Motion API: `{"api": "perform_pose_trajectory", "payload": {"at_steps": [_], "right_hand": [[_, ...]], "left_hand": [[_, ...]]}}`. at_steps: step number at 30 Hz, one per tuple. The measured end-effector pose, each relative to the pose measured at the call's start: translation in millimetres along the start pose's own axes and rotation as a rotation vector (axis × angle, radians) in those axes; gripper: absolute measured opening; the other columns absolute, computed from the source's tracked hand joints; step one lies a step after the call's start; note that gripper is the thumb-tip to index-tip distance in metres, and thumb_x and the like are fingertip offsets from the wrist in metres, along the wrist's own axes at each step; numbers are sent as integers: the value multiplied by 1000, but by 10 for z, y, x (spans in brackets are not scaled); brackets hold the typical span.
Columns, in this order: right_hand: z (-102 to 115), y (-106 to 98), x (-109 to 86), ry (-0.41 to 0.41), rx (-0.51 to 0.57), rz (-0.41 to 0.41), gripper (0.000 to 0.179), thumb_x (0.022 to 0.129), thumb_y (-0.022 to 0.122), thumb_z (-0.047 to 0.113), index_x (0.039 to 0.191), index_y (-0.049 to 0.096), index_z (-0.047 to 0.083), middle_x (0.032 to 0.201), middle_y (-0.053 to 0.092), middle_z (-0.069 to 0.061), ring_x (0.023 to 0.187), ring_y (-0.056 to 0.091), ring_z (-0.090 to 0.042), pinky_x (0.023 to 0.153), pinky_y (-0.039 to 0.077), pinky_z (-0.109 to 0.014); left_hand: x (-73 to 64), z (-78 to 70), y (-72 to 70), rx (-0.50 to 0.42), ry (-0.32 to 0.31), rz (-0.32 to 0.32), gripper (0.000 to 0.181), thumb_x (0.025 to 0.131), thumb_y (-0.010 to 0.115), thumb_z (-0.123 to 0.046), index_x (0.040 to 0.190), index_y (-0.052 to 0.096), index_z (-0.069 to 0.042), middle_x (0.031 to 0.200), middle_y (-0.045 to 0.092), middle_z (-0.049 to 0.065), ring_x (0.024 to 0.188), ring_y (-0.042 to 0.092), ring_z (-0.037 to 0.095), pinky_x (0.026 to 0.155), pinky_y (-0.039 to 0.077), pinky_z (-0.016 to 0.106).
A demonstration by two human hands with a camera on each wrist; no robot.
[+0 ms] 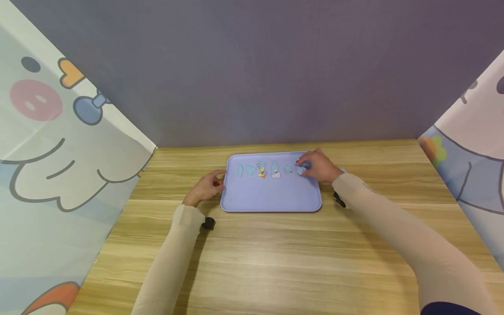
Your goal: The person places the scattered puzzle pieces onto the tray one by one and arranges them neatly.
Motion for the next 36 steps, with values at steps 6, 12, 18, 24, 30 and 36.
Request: {"api": "perform_pose_trajectory", "payload": {"at_steps": [6, 12, 18, 24, 30, 36], "right_hand": [[-60, 64, 26, 80, 23, 43, 27, 71, 78, -1, 97, 70, -3, 119, 60, -20, 104, 39, -34, 86, 30, -44], [-81, 93, 51, 101, 5, 73, 26, 71, 79, 0, 96, 70, -1, 115, 62, -19, 104, 40, -33, 86, 29, -42], [-64, 97, 91, 70, -21, 73, 26, 69, 80, 1, 94, 72, -1, 112, 63, -19, 103, 43, -33, 84, 27, -41], [-67, 101, 95, 68, -24, 72, 26, 70, 81, 2, 94, 73, -1, 113, 63, -18, 102, 43, -31, 81, 26, -40], [-69, 110, 81, 66, -17, 83, 24, 73, 78, 2, 97, 73, -1, 116, 62, -20, 103, 43, -33, 83, 27, -41], [-46, 38, 87, 24, -54, 67, 30, 75, 79, 7, 102, 70, -2, 121, 57, -24, 114, 47, -39, 98, 22, -47]], "left_hand": [[5, 10, 8, -2, -5, 9, 57, 87, 63, -6, 140, 42, -5, 90, 59, 9, 80, 55, 21, 70, 47, 32], [-5, -10, 1, 1, -5, 7, 57, 87, 63, -6, 140, 43, -6, 90, 59, 10, 80, 56, 22, 71, 48, 33], [-1, -4, 7, -2, -8, 9, 58, 86, 63, -6, 140, 42, -5, 90, 59, 10, 80, 56, 22, 70, 48, 33], [4, 15, 8, -8, -15, 11, 58, 87, 63, -6, 141, 42, -7, 91, 59, 10, 80, 56, 21, 70, 47, 32], [-4, 9, 6, -17, -19, 12, 58, 87, 63, -6, 141, 42, -7, 91, 59, 10, 81, 56, 22, 71, 47, 33], [-3, 11, 1, -16, -16, 15, 57, 87, 63, -7, 141, 43, -7, 91, 59, 10, 81, 56, 21, 71, 47, 33]]}}
Point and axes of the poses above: each hand's wrist, its own x-axis towards the middle knuckle, its own y-axis out of the palm, z = x × y, the point moved 8 cm from there along x, towards the middle knuckle
